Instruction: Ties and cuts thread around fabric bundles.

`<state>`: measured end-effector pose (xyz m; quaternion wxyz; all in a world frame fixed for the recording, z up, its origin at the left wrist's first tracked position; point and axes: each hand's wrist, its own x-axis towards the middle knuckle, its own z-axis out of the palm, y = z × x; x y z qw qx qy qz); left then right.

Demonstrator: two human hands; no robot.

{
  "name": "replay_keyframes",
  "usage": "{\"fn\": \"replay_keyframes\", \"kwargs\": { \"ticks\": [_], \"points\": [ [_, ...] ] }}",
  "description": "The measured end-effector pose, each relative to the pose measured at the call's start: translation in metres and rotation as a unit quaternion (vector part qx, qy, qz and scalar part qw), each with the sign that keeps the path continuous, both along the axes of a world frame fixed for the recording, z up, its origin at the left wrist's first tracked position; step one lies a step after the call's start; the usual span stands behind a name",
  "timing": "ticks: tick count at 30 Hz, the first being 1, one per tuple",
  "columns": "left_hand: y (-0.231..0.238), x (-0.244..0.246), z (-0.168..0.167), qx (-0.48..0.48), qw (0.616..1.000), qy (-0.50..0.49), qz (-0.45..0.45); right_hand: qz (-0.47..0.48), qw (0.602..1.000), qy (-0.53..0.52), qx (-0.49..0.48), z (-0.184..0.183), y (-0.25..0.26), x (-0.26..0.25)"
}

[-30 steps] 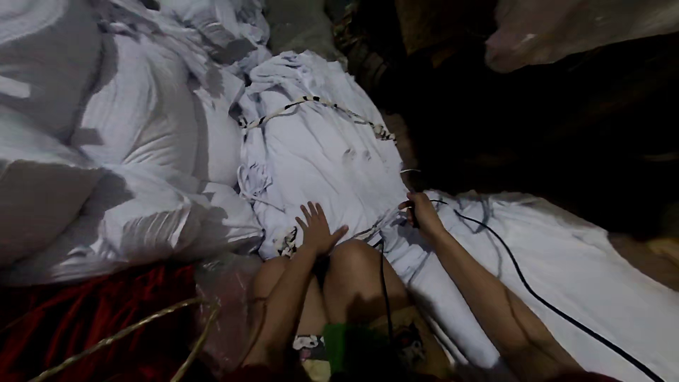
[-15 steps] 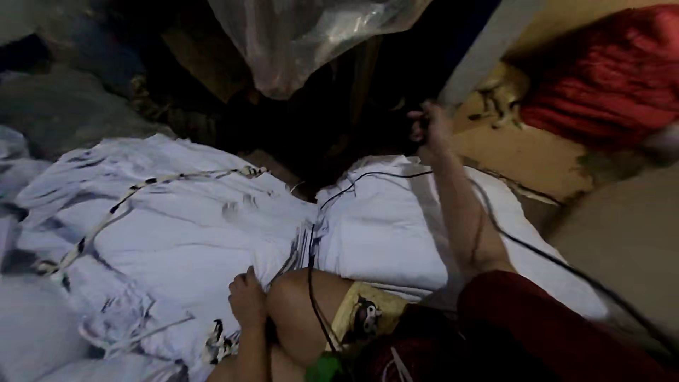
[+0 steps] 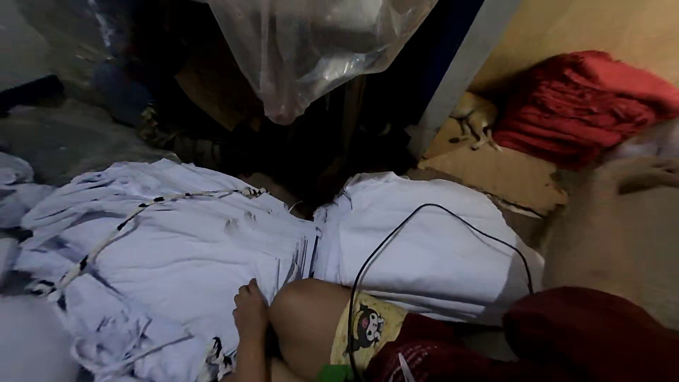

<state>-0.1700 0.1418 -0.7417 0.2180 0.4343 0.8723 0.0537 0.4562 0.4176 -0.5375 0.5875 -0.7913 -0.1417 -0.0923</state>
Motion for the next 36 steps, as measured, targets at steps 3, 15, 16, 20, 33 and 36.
{"fn": "replay_keyframes", "kwargs": {
  "ticks": [3, 15, 16, 20, 33, 36],
  "points": [
    [-0.006, -0.009, 0.003, 0.022, 0.998, -0.053, 0.007, 0.301, 0.943, -0.042, -0.133, -0.003, -0.016, -0.106],
    [0.001, -0.004, 0.003, 0.064, 0.997, -0.037, -0.001, 0.718, 0.319, -0.228, -0.575, -0.107, -0.075, -0.202],
    [0.005, -0.005, -0.002, 0.078, 0.996, -0.027, -0.016, 0.713, 0.302, -0.212, -0.596, -0.102, -0.08, -0.188],
    [0.019, -0.005, -0.015, 0.064, 0.997, -0.024, -0.031, 0.694, 0.154, -0.055, -0.701, -0.062, -0.118, -0.145],
    [-0.003, -0.035, 0.015, 0.258, 0.885, -0.148, 0.358, 0.73, 0.413, -0.212, -0.501, -0.091, -0.087, -0.206],
    [-0.026, -0.059, 0.031, 0.379, 0.758, -0.164, 0.505, 0.719, 0.486, -0.292, -0.402, -0.124, -0.092, -0.218]
  ]
}}
